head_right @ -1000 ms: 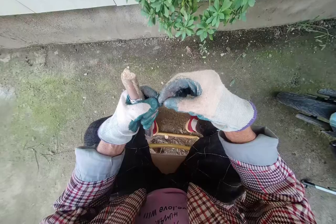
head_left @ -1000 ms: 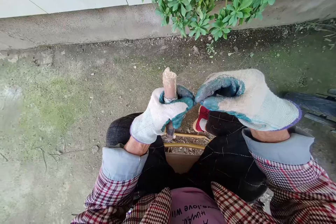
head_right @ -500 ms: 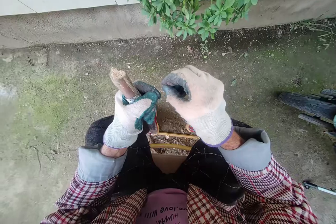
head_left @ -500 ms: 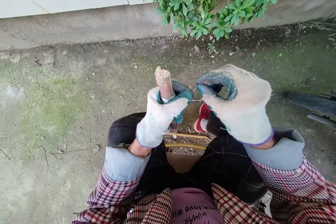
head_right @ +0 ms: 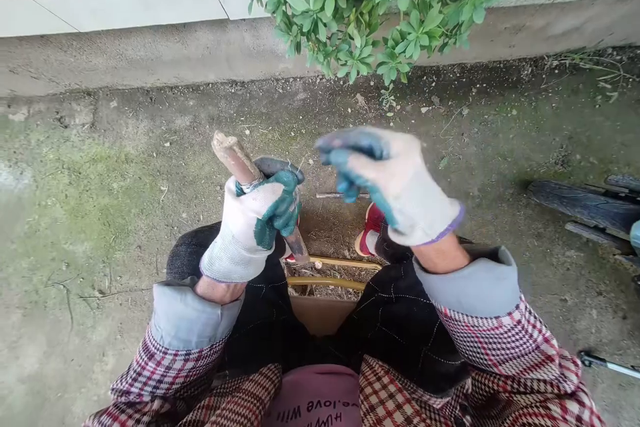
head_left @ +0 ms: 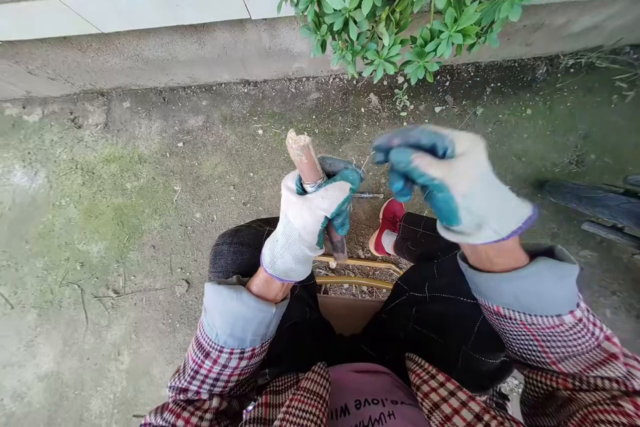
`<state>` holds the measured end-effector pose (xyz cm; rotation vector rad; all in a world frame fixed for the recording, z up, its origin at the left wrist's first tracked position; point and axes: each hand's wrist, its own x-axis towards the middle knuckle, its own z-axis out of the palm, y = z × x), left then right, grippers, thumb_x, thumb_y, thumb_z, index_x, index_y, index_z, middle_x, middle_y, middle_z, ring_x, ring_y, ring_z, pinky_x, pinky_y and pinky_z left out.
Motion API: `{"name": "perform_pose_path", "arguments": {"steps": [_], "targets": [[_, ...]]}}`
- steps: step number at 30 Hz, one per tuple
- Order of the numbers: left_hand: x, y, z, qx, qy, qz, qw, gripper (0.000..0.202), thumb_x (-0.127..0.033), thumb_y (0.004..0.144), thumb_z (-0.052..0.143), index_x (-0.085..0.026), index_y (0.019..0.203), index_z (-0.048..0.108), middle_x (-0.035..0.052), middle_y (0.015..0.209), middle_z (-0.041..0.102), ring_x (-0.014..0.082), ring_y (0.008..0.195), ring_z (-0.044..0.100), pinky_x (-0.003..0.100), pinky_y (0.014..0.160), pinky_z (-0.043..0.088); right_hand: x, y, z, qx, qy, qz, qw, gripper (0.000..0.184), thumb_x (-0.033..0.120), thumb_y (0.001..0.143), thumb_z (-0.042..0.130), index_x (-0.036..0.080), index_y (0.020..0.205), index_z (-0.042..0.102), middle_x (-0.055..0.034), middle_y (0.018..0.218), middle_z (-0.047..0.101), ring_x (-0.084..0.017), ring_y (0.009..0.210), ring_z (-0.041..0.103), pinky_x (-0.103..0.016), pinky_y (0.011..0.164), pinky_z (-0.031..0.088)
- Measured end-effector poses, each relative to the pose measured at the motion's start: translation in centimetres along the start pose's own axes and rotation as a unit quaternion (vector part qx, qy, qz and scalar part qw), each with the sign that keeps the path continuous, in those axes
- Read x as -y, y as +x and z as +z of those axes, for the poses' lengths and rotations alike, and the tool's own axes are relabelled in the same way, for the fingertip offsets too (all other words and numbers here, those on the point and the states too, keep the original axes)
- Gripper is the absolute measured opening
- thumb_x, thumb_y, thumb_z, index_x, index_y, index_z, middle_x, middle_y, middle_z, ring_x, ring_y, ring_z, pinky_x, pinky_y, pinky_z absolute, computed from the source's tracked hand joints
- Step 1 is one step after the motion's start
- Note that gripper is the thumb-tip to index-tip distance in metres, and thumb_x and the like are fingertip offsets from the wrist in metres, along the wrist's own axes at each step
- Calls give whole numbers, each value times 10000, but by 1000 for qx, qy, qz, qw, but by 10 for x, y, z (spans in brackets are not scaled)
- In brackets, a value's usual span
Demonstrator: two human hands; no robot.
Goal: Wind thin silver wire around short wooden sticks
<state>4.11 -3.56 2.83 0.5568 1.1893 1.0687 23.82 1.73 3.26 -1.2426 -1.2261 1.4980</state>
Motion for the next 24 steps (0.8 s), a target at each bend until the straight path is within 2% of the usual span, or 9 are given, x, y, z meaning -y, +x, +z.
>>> {"name": "perform_pose_path", "arguments": {"steps": [2, 4, 7, 12, 19, 24], "targets": [[1, 3, -1, -3, -6, 3, 1000, 225, -348, 690, 784, -217, 828, 665, -107, 470, 442, 87, 360, 414, 225, 351, 376, -2, -9, 16, 51, 10, 45, 998, 198, 370, 847, 868, 255, 1005, 832, -11, 920, 815, -117, 542, 640, -278, 487, 547], [3, 4, -2, -4, -4, 8, 1000, 222, -348, 696, 792, -214, 801, 649, -105, 476, 455, 84, 368, 411, 228, 358, 386, -4, -16, 30, 37, 24, 53, 998, 228, 370, 825, 875, 253, 1016, 833, 0, 871, 802, -123, 562, 651, -273, 510, 564], [4, 4, -2, 1, 5, 16, 1000, 203, -333, 711, 782, -215, 760, 626, -101, 485, 471, 79, 377, 410, 225, 364, 394, -6, -18, 40, -1, 37, 46, 998, 215, 368, 800, 885, 248, 969, 830, -3, 859, 795, -137, 617, 675, -266, 528, 575], [3, 4, 1, -2, 28, 12, 1000, 191, -304, 686, 788, -208, 782, 653, -93, 497, 503, 77, 381, 441, 213, 370, 404, -6, -15, 40, -10, 35, 40, 999, 185, 364, 789, 883, 233, 884, 795, -10, 816, 772, -151, 638, 671, -245, 482, 528], [0, 3, 2, -18, 66, 30, 997, 177, -282, 692, 808, -176, 803, 719, -58, 529, 572, 80, 396, 479, 206, 374, 412, 0, -13, 31, 13, -17, -26, 999, 78, 277, 808, 835, 227, 847, 791, 2, 813, 765, -151, 699, 686, -245, 562, 561], [-2, 2, -1, -22, 116, 23, 993, 165, -278, 713, 787, -166, 828, 743, -34, 589, 632, 90, 398, 514, 212, 367, 412, 4, -14, 25, -7, -29, -40, 999, 33, 250, 842, 826, 253, 875, 823, 15, 806, 774, -142, 662, 674, -245, 544, 553]]}}
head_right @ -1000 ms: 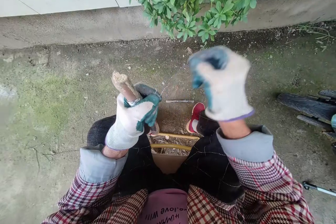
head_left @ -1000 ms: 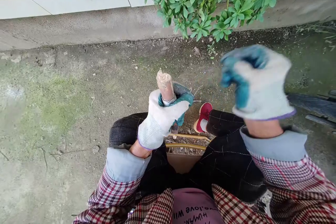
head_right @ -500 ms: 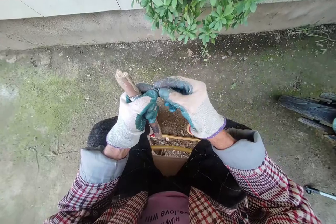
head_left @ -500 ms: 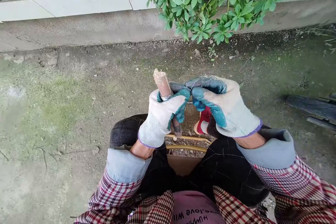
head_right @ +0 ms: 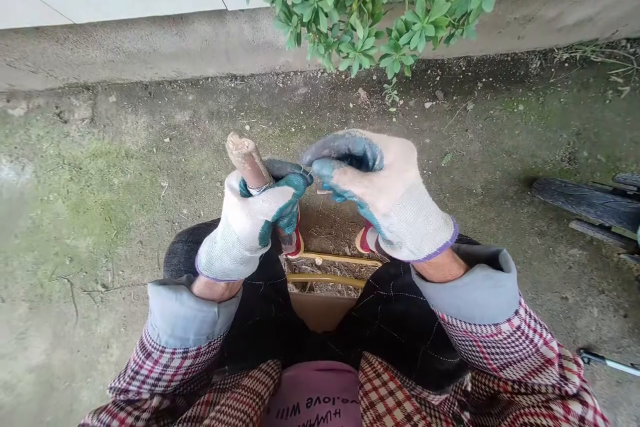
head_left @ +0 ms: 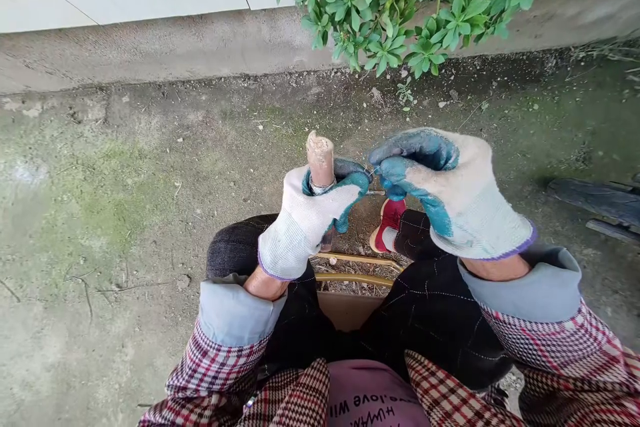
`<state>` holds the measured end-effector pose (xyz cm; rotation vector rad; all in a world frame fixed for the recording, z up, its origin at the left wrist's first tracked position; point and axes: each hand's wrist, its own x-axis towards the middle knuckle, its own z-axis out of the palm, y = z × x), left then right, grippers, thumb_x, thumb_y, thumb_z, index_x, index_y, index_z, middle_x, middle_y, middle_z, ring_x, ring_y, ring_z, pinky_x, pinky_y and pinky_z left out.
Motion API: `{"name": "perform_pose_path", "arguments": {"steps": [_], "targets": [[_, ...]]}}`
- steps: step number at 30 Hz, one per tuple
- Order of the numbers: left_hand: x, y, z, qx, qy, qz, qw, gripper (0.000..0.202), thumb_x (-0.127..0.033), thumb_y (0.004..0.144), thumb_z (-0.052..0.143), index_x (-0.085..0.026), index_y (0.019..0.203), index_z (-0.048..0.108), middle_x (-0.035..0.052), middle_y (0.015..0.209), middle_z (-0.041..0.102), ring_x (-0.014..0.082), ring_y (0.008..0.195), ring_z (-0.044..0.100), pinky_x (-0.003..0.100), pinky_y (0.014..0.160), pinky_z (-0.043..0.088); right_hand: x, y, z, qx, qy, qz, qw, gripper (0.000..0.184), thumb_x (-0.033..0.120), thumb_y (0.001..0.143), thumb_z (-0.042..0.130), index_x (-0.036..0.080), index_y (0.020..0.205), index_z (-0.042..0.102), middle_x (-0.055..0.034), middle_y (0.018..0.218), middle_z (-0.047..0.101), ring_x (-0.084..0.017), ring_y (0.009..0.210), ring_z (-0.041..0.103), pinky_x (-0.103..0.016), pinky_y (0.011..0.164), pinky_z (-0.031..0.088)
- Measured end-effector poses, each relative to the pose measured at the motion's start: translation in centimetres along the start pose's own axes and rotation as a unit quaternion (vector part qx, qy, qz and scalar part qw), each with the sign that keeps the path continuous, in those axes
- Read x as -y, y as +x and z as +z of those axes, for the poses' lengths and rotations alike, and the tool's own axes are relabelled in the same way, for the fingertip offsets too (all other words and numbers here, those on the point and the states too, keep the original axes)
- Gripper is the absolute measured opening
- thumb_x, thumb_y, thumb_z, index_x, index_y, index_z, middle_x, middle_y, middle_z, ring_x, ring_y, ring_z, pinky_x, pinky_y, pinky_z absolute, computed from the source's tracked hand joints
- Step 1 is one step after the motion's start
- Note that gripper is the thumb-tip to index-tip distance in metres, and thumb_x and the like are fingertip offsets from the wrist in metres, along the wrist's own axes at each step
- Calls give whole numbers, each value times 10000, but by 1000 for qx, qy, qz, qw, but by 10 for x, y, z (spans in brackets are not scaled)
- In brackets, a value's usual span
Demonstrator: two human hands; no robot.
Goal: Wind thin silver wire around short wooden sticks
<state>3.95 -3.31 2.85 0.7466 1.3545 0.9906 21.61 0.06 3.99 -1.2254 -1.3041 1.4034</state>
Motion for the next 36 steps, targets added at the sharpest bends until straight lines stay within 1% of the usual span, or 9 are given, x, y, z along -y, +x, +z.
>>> {"name": "perform_pose_path", "arguments": {"steps": [5, 8, 12, 17, 20, 23, 26, 33, 36], "targets": [[0, -1, 0, 12, -36, 1, 999, 200, -301, 709, 764, -174, 862, 743, -60, 534, 568, 88, 376, 468, 224, 362, 409, -1, -1, -1, -25, 31, -3, 999, 59, 243, 842, 850, 284, 882, 835, 38, 797, 775, -122, 634, 667, -218, 507, 531], [-1, -1, 0, 10, -27, -3, 1000, 230, -323, 709, 760, -178, 886, 747, -68, 526, 548, 89, 378, 464, 226, 363, 410, 0, -1, -2, -17, 36, -9, 999, 26, 281, 855, 854, 275, 857, 829, 39, 741, 747, -122, 589, 651, -221, 478, 519], [-3, -2, 1, 14, -19, 3, 1000, 208, -316, 710, 741, -176, 864, 741, -59, 551, 575, 85, 380, 474, 219, 360, 403, 0, 0, -4, -7, 9, -5, 1000, 61, 324, 851, 859, 276, 860, 822, 27, 758, 746, -133, 607, 656, -240, 499, 531], [-7, -3, 2, 11, -1, -1, 1000, 212, -299, 703, 734, -154, 858, 748, -34, 592, 624, 83, 404, 490, 214, 369, 417, -2, 1, -6, 10, -5, -8, 1000, 59, 212, 841, 833, 262, 861, 810, 35, 781, 762, -116, 620, 645, -216, 511, 512], [-8, -4, 2, 20, -5, -2, 1000, 229, -295, 704, 722, -144, 873, 753, -28, 599, 633, 82, 408, 488, 213, 370, 419, -1, 2, -7, 30, -25, -32, 999, 72, 181, 852, 815, 239, 892, 800, 26, 821, 783, -119, 665, 667, -221, 556, 520], [-8, -5, 3, 16, 12, -3, 1000, 235, -300, 698, 724, -147, 875, 748, -30, 586, 620, 88, 427, 500, 209, 381, 424, 0, 2, -8, 46, -57, -63, 995, 108, 122, 844, 779, 218, 893, 784, 17, 850, 790, -136, 735, 690, -255, 665, 557], [-6, -4, 3, 9, 28, 0, 1000, 216, -299, 682, 741, -162, 849, 732, -37, 584, 605, 93, 449, 513, 202, 386, 413, 1, 3, -9, 52, -97, -74, 991, 121, 129, 823, 769, 232, 886, 770, 20, 853, 779, -164, 771, 698, -302, 737, 580], [-6, -2, 2, 15, 21, 0, 1000, 197, -303, 681, 748, -170, 823, 716, -37, 588, 620, 87, 436, 501, 199, 382, 405, 1, 2, -11, 52, -145, -93, 984, 87, 200, 826, 779, 264, 883, 765, 24, 857, 774, -195, 781, 713, -340, 738, 597], [-8, -3, 2, 20, 32, -1, 999, 202, -309, 685, 748, -166, 826, 721, -24, 608, 650, 89, 437, 504, 205, 385, 417, 3, 1, -11, 56, -156, -74, 983, 58, 229, 854, 779, 275, 887, 766, 10, 868, 778, -206, 783, 712, -358, 749, 612]]}}
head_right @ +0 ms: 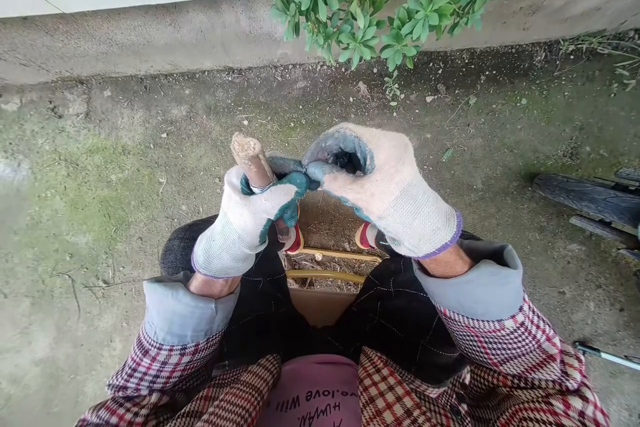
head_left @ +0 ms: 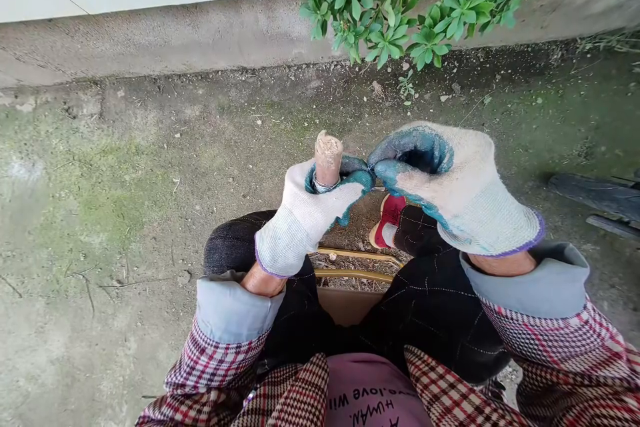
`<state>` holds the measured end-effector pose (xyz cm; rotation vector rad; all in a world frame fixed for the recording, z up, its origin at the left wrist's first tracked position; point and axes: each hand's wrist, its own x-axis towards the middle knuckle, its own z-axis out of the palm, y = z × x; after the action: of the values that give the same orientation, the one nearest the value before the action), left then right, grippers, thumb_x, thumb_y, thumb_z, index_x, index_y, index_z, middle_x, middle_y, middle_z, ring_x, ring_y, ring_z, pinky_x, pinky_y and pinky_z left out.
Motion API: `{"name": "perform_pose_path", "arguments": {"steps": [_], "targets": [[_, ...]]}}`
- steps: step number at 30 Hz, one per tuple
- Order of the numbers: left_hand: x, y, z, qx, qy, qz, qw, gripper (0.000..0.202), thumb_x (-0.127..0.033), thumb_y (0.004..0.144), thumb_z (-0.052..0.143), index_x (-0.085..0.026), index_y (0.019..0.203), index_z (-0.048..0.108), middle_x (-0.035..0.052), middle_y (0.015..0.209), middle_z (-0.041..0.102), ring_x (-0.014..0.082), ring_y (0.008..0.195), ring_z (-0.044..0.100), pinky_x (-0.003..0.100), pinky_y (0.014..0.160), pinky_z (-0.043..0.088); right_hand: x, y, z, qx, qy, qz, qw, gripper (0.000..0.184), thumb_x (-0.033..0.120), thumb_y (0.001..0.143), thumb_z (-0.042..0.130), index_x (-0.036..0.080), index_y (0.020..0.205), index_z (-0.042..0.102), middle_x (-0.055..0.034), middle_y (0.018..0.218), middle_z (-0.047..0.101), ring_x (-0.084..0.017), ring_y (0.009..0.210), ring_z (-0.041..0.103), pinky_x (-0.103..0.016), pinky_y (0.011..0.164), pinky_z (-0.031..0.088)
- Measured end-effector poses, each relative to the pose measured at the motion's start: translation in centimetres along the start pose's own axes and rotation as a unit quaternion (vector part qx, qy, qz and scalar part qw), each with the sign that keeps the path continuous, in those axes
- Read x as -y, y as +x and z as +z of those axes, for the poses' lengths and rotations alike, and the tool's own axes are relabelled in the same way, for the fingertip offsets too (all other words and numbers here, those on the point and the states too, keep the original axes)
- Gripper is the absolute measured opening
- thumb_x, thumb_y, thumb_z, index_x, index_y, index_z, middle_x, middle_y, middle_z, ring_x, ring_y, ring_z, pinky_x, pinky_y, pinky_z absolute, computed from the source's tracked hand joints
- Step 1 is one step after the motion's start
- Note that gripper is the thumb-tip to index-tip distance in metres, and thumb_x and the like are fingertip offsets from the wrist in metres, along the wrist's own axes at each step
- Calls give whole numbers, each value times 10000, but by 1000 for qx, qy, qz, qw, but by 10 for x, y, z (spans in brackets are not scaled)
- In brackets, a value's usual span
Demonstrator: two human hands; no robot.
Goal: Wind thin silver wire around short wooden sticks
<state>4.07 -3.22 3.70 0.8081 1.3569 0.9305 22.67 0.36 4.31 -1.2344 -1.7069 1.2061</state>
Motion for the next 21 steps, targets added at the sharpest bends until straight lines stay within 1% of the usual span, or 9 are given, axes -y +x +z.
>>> {"name": "perform_pose_path", "arguments": {"steps": [3, 5, 7, 9, 12, 14, 16, 18, 21], "targets": [[-1, -2, 1, 5, -6, -2, 1000, 202, -309, 697, 729, -160, 833, 723, 3, 670, 703, 92, 452, 518, 211, 395, 442, 0, 0, 0, 1, -12, 12, 1000, 60, 218, 866, 761, 276, 884, 763, 4, 873, 775, -206, 788, 708, -361, 756, 617], [-2, -3, 2, 5, -15, -4, 1000, 204, -314, 706, 723, -157, 836, 718, 12, 694, 718, 88, 451, 517, 213, 403, 454, -2, -1, 1, -2, -9, 0, 1000, 59, 215, 854, 771, 267, 883, 766, 8, 873, 771, -200, 791, 707, -349, 750, 614], [-3, -4, 2, 5, -16, -7, 1000, 197, -310, 708, 723, -157, 831, 712, 11, 683, 713, 89, 456, 522, 213, 410, 459, -4, -1, 2, -4, -3, -8, 1000, 60, 219, 844, 784, 261, 886, 771, 12, 874, 770, -195, 790, 707, -339, 743, 612], [-3, -4, 2, -1, -10, -10, 1000, 182, -292, 696, 719, -160, 823, 710, 4, 653, 694, 101, 476, 546, 209, 413, 458, -4, -1, 1, -4, -2, 0, 1000, 74, 213, 840, 786, 266, 891, 779, 16, 882, 775, -194, 798, 712, -339, 757, 617], [-2, -3, 0, -12, 7, -14, 1000, 183, -266, 682, 708, -170, 836, 728, -6, 637, 669, 127, 522, 597, 204, 412, 448, 0, 0, -2, -17, 5, 20, 1000, 81, 218, 844, 791, 283, 892, 796, 23, 902, 789, -205, 833, 732, -364, 810, 632], [-2, -2, -2, -14, 16, -10, 1000, 169, -266, 684, 715, -179, 827, 731, -11, 639, 656, 136, 541, 613, 205, 415, 446, 4, 1, -5, -27, 7, 19, 999, 85, 234, 855, 795, 294, 912, 813, 23, 923, 803, -217, 864, 748, -386, 843, 639], [-1, -1, -3, -12, 26, -2, 1000, 136, -265, 684, 730, -184, 793, 720, -13, 642, 650, 134, 544, 608, 210, 429, 456, 7, 1, -9, -14, -25, -5, 1000, 144, 216, 873, 766, 303, 968, 830, 23, 975, 817, -226, 911, 760, -406, 895, 632], [0, 0, -4, -7, 30, 1, 1000, 118, -260, 683, 742, -185, 768, 710, -16, 633, 644, 122, 525, 580, 216, 439, 462, 10, 1, -11, 22, -91, -44, 995, 221, 186, 884, 727, 311, 1028, 838, 27, 1033, 821, -232, 949, 765, -417, 929, 614], [2, 0, -5, 1, 31, -4, 1000, 110, -263, 700, 742, -182, 767, 711, -24, 601, 621, 107, 490, 526, 215, 426, 429, 12, -1, -12, 58, -170, -82, 980, 244, 183, 893, 717, 327, 1050, 835, 19, 1051, 821, -252, 950, 773, -420, 895, 608]]}}
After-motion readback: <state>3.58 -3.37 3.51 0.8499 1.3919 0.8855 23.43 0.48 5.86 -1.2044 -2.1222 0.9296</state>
